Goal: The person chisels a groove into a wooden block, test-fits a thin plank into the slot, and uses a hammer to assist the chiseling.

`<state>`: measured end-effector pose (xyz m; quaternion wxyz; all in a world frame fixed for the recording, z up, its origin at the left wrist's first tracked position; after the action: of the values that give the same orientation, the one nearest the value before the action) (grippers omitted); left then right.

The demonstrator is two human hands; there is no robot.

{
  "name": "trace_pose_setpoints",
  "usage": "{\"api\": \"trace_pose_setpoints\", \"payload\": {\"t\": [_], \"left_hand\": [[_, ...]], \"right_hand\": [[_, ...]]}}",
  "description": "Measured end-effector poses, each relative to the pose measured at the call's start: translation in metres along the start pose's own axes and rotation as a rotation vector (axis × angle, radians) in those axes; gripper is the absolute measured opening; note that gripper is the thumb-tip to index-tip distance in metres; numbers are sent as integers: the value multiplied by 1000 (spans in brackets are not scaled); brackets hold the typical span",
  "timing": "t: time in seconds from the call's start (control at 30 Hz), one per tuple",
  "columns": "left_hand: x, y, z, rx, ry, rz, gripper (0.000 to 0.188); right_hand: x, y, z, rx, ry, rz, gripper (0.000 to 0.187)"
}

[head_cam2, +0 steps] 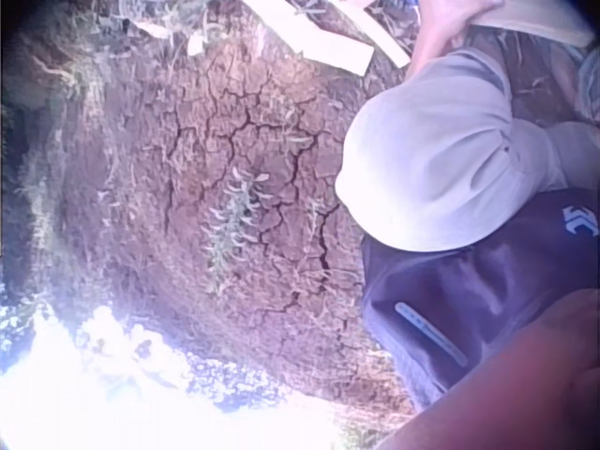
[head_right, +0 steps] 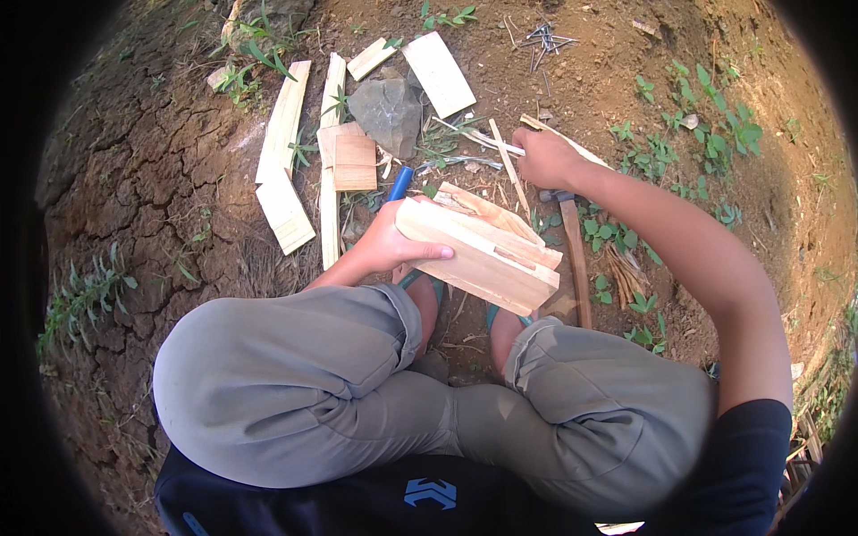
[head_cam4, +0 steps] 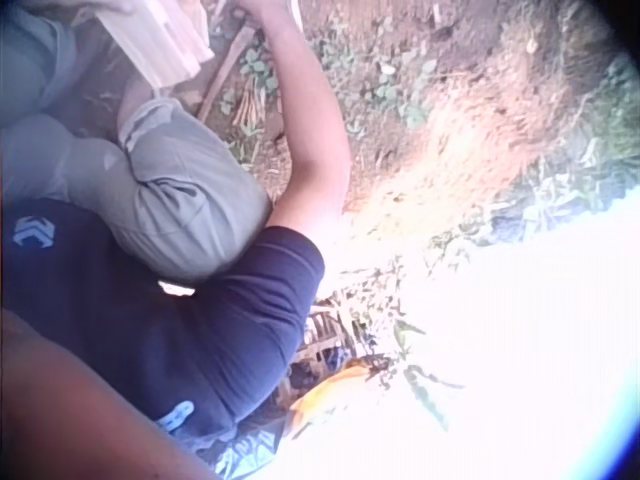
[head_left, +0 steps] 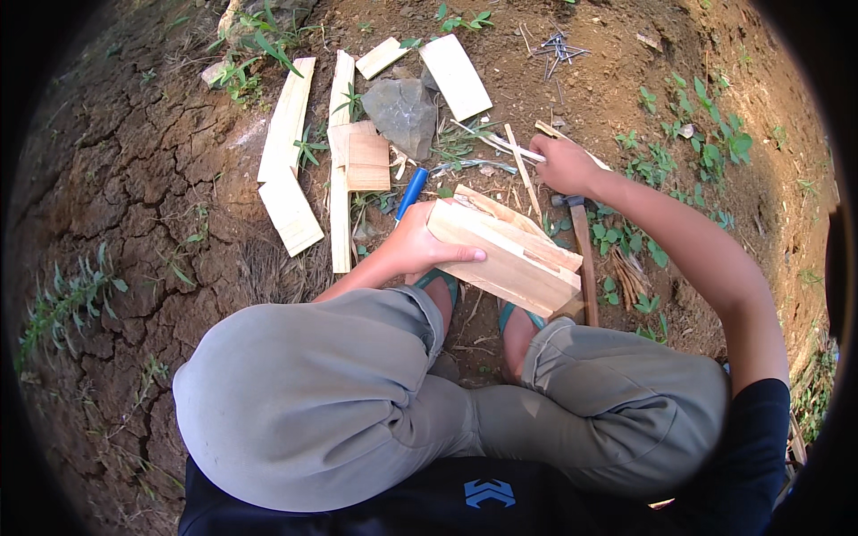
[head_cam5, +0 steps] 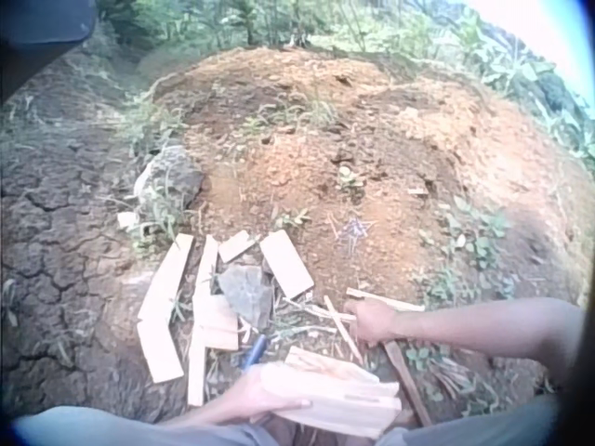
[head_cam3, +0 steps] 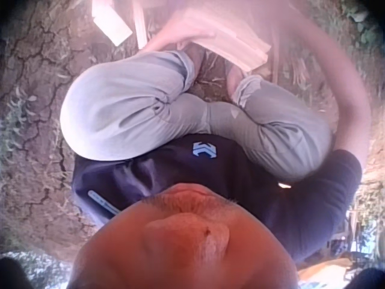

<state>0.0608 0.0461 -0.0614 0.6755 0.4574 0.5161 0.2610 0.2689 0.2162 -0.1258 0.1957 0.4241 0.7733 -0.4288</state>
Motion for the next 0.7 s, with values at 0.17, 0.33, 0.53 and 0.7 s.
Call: {"api": "trace_pose_setpoints", "payload": {"t": [0.17, 0.33, 0.53, 0.7], "left_hand": [[7, 4, -1, -31, 7, -33, 58], [9, -1, 0, -36, -1, -23, 56], [5, -1, 0, 5, 13, -43, 55], [3, 6, 2, 24, 20, 0, 55]], "right_hand": [[-19, -8, -28, 300, -34, -101, 25], [-63, -47, -33, 408, -7, -266, 43], [-96, -80, -24, 271, -119, -376, 37], [-111, -104, -12, 135, -28, -327, 31]]}}
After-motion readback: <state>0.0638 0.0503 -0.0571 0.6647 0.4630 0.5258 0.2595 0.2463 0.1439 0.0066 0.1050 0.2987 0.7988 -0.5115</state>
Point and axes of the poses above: each hand's wrist, its own x-axis towards the middle knuckle, its own z-axis out of the palm, y = z × x, the point moved 5 cm from there along x, towards the middle knuckle, and after that the axes turned 4 degrees about -y, right-handed, at the moved point
